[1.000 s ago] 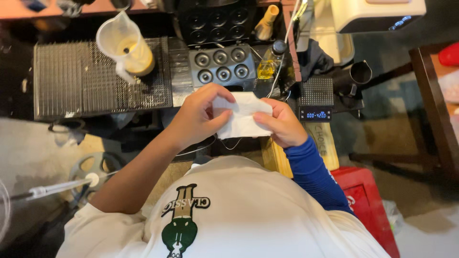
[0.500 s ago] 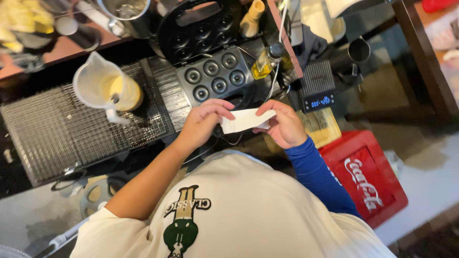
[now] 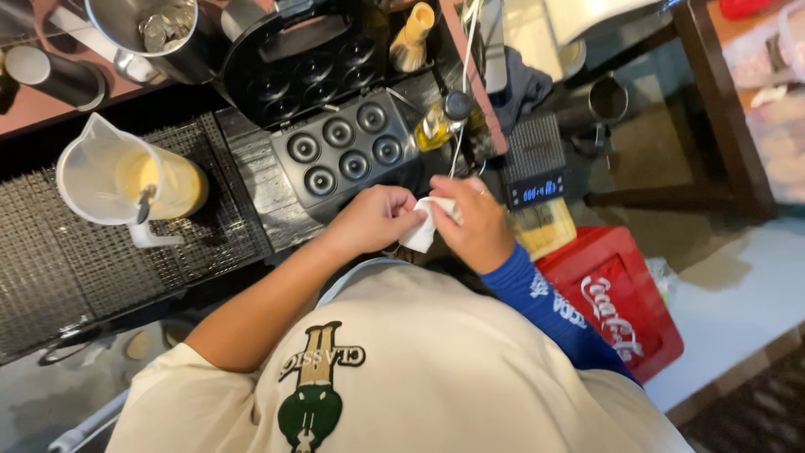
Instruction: The person wipes a takoyaki pan with a tissue, then pours oil into a batter container and stirs the mixture. They then pour the batter into the pan's molds using a ladle and close the pan.
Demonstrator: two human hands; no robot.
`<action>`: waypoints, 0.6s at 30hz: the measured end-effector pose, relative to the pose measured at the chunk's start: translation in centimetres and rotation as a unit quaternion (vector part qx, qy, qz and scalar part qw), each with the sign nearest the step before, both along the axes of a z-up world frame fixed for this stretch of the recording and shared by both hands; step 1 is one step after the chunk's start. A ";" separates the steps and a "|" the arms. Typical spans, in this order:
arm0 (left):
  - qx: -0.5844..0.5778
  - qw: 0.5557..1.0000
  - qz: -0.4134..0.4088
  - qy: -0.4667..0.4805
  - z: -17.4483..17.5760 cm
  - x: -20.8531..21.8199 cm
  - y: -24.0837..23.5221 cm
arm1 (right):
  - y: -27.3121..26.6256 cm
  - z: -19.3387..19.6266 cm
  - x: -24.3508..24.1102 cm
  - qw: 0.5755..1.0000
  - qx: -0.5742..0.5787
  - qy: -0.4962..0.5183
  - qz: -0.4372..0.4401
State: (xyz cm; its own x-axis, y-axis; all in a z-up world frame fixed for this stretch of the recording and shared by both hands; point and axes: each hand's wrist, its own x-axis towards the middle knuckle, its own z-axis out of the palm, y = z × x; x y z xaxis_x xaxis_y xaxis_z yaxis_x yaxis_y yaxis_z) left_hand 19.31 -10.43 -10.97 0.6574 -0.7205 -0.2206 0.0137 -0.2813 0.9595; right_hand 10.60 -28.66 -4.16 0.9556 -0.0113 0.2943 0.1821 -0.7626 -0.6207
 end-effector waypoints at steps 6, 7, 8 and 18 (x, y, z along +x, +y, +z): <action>-0.123 0.918 0.144 0.348 -1.7 0.3 -3.9 | -2.7 -0.6 1.1 0.969 -0.084 -0.166 0.163; -0.127 0.905 0.147 0.378 -1.6 0.6 -4.2 | -3.3 -0.8 1.3 0.967 -0.079 -0.167 0.178; -0.131 0.890 0.152 0.409 -1.5 0.6 -4.4 | -3.9 -1.0 1.2 0.964 -0.074 -0.166 0.195; 0.071 0.929 0.211 -0.296 1.4 1.4 -6.3 | -11.3 -2.4 3.6 0.969 0.236 0.067 -0.036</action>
State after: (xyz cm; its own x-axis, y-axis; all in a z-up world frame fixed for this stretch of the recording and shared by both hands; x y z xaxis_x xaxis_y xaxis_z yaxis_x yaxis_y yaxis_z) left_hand 20.70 -16.72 -9.58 0.9111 -0.3624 0.1964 -0.3666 -0.4945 0.7881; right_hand 14.25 -39.92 -6.57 0.9768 -0.1819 0.1128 0.0323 -0.3957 -0.9178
